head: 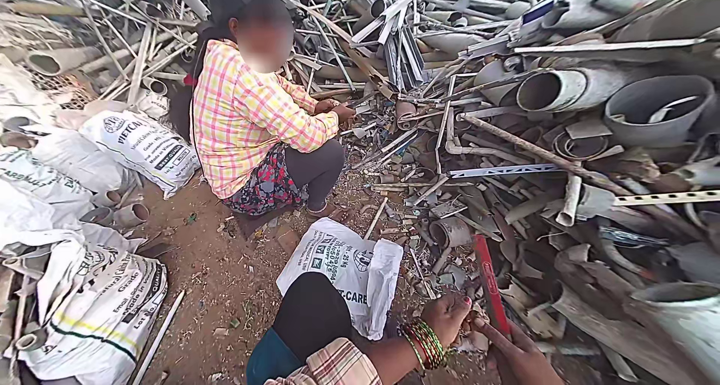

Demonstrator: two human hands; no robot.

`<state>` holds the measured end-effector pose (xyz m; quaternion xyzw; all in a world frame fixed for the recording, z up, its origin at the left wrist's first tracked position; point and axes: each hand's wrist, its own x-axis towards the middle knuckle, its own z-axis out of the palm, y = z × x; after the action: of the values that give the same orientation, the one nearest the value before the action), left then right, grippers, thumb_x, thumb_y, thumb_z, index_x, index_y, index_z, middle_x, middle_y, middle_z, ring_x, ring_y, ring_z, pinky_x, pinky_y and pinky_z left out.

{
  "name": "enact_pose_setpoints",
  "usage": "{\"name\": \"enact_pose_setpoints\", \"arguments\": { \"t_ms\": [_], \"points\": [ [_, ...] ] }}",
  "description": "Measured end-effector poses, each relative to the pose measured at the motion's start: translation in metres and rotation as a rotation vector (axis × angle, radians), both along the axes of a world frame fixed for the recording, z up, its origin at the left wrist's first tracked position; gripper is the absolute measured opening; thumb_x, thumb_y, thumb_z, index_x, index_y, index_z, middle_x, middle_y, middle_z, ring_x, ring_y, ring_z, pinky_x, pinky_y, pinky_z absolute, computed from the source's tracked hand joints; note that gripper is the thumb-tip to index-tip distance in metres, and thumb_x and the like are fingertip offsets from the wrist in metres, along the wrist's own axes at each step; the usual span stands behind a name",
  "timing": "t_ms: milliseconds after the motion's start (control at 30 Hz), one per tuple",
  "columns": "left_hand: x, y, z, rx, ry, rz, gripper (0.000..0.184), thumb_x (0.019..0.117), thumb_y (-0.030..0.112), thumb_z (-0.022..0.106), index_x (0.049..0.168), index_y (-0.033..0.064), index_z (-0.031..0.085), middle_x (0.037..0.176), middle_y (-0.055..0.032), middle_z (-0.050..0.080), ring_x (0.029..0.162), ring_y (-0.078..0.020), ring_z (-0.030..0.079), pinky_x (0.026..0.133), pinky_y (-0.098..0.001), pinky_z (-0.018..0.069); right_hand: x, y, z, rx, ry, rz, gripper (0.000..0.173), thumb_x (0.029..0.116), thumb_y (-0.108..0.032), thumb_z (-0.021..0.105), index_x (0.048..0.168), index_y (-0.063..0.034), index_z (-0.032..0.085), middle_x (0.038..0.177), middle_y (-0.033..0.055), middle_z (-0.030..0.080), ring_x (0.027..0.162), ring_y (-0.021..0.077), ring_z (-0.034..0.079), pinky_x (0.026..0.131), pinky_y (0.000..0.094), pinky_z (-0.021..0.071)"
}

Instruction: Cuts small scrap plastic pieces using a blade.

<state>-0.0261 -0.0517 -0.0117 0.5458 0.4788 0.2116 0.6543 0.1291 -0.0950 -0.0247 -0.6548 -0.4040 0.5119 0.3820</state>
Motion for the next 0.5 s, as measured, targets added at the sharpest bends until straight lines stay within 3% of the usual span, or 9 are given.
{"name": "enact_pose_setpoints", "arguments": {
  "t_ms": [33,133,267,367,500],
  "points": [
    [0.001,0.0,-0.005,-0.006,0.011,-0.015,0.053,0.1134,0.037,0.029,0.131,-0.0068,0.051,0.105,-0.019,0.06,0.075,-0.0201,0.054,0.074,-0.0372,0.0486,0.0,0.0,0.0,-0.004,0.007,-0.026,0.023,0.1036,-0.012,0.054,0.123,-0.0002,0.05,0.07,-0.0015,0.062,0.047,0.0045,0.056,0.048,0.0225,0.0522],
    [0.003,-0.003,-0.005,0.013,0.04,-0.06,0.053,0.1133,0.038,0.028,0.13,-0.0071,0.051,0.099,-0.0177,0.056,0.074,-0.0207,0.052,0.074,-0.0375,0.0471,-0.002,0.0,0.001,-0.029,-0.011,-0.064,0.027,0.1031,-0.014,0.056,0.125,0.0006,0.05,0.073,-0.0002,0.062,0.048,0.0049,0.056,0.048,0.0231,0.0521],
    [0.004,-0.002,-0.014,0.028,0.023,-0.085,0.049,0.1115,0.036,0.04,0.137,-0.005,0.048,0.121,-0.0241,0.058,0.084,-0.0251,0.058,0.077,-0.041,0.0505,-0.005,0.0,0.006,-0.047,0.021,-0.112,0.018,0.1051,-0.013,0.053,0.12,-0.0018,0.051,0.068,-0.0017,0.06,0.046,0.0048,0.056,0.047,0.0223,0.052],
    [0.007,-0.002,-0.017,0.041,0.031,-0.126,0.053,0.1104,0.035,0.044,0.144,-0.0062,0.045,0.131,-0.0283,0.057,0.093,-0.0309,0.062,0.082,-0.0459,0.0515,-0.007,0.0,0.008,-0.019,0.018,-0.091,0.017,0.1062,-0.012,0.05,0.12,-0.0019,0.051,0.064,-0.0044,0.056,0.046,0.0029,0.055,0.047,0.0202,0.0507],
    [0.01,-0.003,-0.021,0.046,-0.009,-0.085,0.049,0.111,0.033,0.042,0.139,-0.0073,0.046,0.122,-0.0268,0.059,0.089,-0.0278,0.06,0.079,-0.0436,0.0512,-0.004,0.003,0.002,0.004,-0.001,-0.074,0.017,0.1074,-0.015,0.049,0.116,-0.0013,0.056,0.064,-0.0027,0.058,0.044,0.0036,0.055,0.046,0.0204,0.0506]
  ]
}}
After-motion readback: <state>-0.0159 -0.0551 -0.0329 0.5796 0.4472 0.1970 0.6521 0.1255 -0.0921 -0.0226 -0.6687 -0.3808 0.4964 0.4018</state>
